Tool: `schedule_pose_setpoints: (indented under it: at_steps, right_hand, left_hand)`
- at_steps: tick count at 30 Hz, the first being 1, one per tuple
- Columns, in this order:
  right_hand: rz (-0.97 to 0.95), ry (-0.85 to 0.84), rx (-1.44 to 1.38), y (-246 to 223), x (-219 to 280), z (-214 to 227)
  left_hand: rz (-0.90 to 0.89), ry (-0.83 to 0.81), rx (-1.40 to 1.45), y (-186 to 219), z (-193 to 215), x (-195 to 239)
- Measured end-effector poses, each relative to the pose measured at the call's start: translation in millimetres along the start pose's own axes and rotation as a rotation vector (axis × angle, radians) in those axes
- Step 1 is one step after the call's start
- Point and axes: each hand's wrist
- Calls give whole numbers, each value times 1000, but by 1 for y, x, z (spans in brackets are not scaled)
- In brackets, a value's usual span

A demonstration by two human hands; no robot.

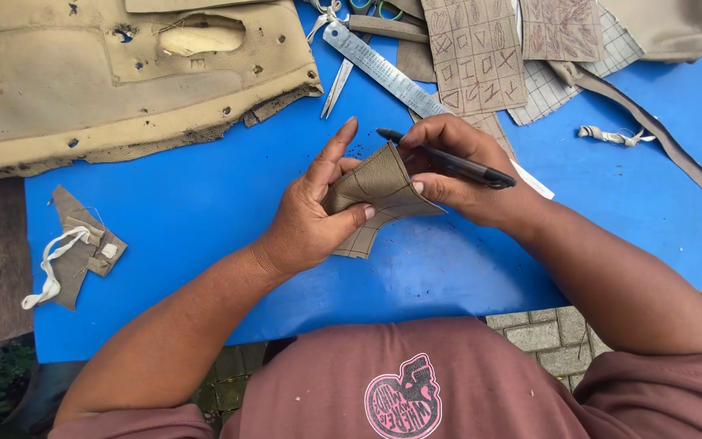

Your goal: Marking a grid pattern on a leather piece using a ruler and pen, then cutting it with scissors.

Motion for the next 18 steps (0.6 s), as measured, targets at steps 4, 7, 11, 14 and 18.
schedule_pose_setpoints:
  at_steps: [4, 7, 11, 14, 18]
  right_hand:
    - [-53, 63, -378, 4, -9, -3]
    - [-48, 119, 59, 6, -14, 2]
    - [-41, 200, 164, 5, -20, 15]
    - [-65, 237, 217, 5, -22, 29]
    - [-127, 242, 284, 2, -23, 49]
  left_hand:
    - [-11, 85, -30, 3, 1, -4]
    - [6, 64, 64, -3, 2, -5]
    - [84, 96, 50, -8, 4, -9]
    - [133, 110, 58, -11, 5, -9]
    - [199, 92, 140, -11, 1, -10]
Point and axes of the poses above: each hand's wrist, its own x-axis away from the middle knuckle, its own z-axis out of the back of the hand, y = z × x, and after that the axes turned 1 degree about -z, right-handed
